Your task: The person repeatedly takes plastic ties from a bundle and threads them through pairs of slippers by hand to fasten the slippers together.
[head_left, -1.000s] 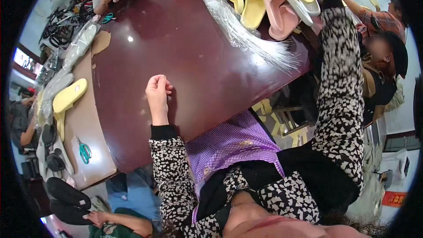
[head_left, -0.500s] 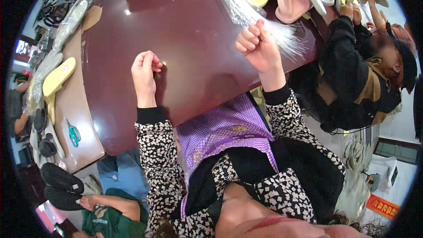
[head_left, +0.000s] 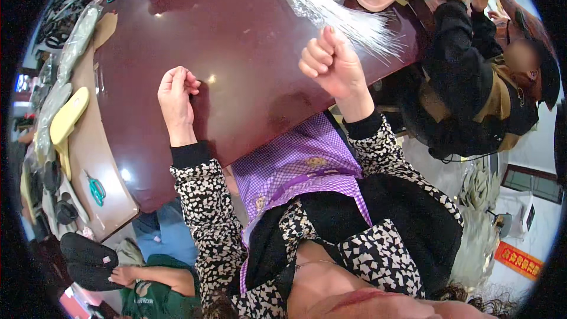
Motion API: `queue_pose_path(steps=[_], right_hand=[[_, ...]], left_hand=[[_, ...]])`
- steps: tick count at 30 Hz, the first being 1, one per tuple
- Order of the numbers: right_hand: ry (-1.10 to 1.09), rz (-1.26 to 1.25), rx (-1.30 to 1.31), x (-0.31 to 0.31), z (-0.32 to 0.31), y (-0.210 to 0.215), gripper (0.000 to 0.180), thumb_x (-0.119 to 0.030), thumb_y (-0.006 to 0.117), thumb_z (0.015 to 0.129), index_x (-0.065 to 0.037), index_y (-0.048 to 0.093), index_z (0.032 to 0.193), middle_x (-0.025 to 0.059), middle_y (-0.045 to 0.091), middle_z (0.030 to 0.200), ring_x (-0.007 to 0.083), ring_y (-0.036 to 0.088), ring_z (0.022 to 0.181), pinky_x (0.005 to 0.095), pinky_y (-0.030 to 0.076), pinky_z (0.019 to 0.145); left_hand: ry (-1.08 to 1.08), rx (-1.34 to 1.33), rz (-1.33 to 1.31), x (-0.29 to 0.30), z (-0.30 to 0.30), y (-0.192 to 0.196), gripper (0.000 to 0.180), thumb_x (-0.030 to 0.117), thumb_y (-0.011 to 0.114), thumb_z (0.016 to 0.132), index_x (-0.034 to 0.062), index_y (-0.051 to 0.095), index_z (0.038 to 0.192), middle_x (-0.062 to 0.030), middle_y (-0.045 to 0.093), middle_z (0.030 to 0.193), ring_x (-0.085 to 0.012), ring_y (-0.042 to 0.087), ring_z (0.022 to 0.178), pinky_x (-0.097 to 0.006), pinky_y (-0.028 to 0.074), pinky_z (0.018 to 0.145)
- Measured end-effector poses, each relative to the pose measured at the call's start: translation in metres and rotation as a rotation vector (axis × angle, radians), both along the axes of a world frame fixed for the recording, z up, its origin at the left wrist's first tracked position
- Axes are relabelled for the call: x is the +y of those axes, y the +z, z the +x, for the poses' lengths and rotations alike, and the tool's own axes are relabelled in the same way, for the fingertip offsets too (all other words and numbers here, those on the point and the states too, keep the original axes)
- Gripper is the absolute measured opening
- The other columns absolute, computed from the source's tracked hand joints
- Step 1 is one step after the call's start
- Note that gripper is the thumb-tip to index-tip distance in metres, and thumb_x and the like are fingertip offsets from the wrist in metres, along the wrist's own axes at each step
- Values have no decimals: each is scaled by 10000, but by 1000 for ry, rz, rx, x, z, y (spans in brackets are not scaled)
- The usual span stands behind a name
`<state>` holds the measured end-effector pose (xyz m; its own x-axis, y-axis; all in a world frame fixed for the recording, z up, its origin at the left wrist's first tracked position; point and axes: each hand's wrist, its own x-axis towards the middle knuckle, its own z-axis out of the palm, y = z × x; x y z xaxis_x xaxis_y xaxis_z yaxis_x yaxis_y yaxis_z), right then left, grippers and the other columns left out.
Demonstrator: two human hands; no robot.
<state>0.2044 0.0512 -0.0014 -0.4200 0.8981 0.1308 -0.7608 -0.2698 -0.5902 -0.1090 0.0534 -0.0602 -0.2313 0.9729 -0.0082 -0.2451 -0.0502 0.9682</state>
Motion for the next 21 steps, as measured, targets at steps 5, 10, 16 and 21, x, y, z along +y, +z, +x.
queue_pose_path(steps=[5,10,16,21], right_hand=[[-115,9,-178,-14,13,-27,381,-317,514,959,-96,463,654,-16,405,564,110,403,528,268,370,528],[-608,292,-1079,-22,54,-51,187,-179,587,912,-35,618,796,25,551,673,164,535,635,285,451,605],[-994,779,-1595,15,91,-56,96,-103,673,790,-42,657,862,74,618,794,244,592,746,321,461,664],[-1099,982,-1829,33,83,-58,122,-113,685,742,-74,662,856,94,607,827,281,580,818,361,439,722]], left_hand=[[18,3,7,5,3,-1,118,145,537,936,43,587,906,-39,596,766,-129,578,640,-232,442,544],[31,24,7,2,1,-3,122,139,530,938,36,585,902,-40,592,764,-134,576,639,-238,442,546],[17,17,5,3,-2,-9,124,139,526,940,36,583,900,-44,593,765,-136,576,639,-241,444,547],[28,1,2,0,-3,-9,126,143,527,941,38,581,895,-45,593,766,-136,575,639,-242,443,546]])
